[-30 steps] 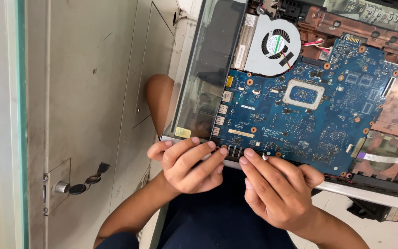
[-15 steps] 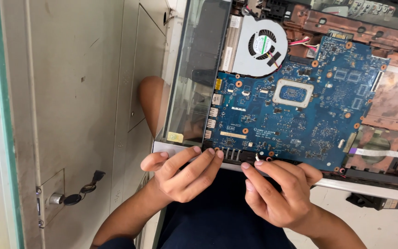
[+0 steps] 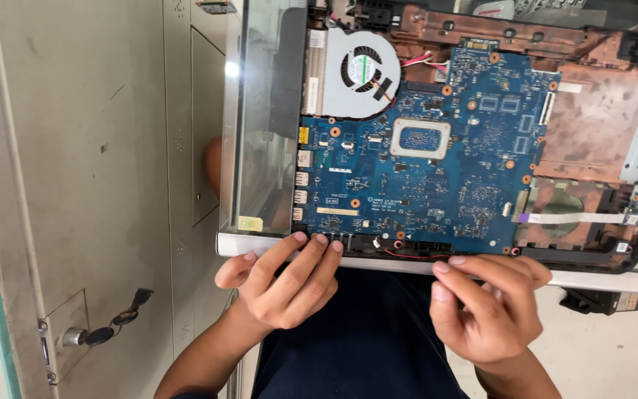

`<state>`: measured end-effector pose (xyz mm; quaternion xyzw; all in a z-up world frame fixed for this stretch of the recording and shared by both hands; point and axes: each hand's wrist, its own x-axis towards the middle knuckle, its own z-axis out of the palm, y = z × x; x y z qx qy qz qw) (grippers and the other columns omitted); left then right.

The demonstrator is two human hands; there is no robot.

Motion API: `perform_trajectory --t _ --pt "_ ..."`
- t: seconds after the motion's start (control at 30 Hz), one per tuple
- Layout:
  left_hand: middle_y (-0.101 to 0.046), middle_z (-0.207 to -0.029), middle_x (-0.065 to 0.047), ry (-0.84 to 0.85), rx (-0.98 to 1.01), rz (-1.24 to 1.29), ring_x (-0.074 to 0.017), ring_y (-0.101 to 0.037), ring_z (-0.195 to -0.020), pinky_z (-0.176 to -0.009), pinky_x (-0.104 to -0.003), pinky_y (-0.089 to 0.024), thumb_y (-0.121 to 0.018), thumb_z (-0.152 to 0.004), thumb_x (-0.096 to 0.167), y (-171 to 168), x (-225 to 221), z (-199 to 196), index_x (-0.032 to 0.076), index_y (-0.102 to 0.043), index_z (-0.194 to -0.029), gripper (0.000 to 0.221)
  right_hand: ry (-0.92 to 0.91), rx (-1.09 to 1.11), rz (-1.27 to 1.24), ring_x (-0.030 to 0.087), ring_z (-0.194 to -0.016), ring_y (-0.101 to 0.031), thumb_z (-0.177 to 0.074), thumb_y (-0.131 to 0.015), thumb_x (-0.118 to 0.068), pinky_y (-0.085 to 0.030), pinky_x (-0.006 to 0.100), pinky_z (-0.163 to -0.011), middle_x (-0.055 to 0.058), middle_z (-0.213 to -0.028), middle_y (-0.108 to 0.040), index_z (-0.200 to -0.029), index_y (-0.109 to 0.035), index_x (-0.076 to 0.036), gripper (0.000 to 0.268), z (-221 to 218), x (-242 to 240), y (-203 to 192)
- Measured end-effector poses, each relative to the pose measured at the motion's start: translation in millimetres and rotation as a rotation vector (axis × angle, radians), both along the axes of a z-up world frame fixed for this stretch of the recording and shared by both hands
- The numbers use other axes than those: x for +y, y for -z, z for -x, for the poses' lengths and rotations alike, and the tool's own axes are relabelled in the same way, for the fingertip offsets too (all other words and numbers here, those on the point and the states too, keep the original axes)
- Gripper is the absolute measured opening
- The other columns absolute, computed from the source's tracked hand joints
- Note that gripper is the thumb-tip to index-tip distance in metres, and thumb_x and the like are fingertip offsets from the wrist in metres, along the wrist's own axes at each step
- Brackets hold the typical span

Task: The person uses a screwdriver to remove screws from the bottom of a disassembled laptop. They then use their hands to disconnect a red wire and a white ribbon cable from the motherboard, carefully manipulating the connectors and components.

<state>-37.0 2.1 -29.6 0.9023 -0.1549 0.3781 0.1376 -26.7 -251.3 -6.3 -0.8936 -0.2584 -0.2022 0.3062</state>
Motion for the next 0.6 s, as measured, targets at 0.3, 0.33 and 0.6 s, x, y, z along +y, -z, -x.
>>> perform_trajectory --t 0.3,0.33,0.6 --pt "-0.07 -0.095 0.005 -0.046 0.26 0.247 -0.017 -0.067 -0.087 -0.092 -0.035 -0.025 -0.07 -0.094 0.022 -36 -18 -5 0.02 -0.076 -0.097 0.007 -0.046 0.158 0.078 0.023 -0.088 -0.068 -0.096 -0.076 -0.006 -0.032 0.037 -0.094 0.007 -0.098 -0.074 -0.103 -0.076 -0.007 0.007 -20 17 -27" --pt "-0.07 -0.095 0.005 -0.043 0.258 0.247 -0.017 -0.067 -0.087 -0.092 -0.035 -0.025 -0.07 -0.094 0.022 -39 -18 -7 0.02 -0.076 -0.097 0.007 -0.044 0.155 0.078 0.023 -0.088 -0.068 -0.096 -0.076 -0.006 -0.032 0.037 -0.094 0.007 -0.098 -0.074 -0.103 -0.076 -0.007 0.007 -25 22 -31" --pt "-0.07 -0.107 0.01 0.092 0.117 -0.157 -0.0073 -0.068 -0.087 -0.087 -0.029 -0.024 -0.06 -0.103 0.021 -34 -10 -8 0.025 -0.076 -0.107 0.016 -0.346 0.328 0.182 0.02 -0.089 -0.063 -0.101 -0.066 -0.007 -0.029 0.039 -0.085 0.001 -0.106 -0.068 -0.115 -0.07 -0.012 0.015 -54 43 -43"
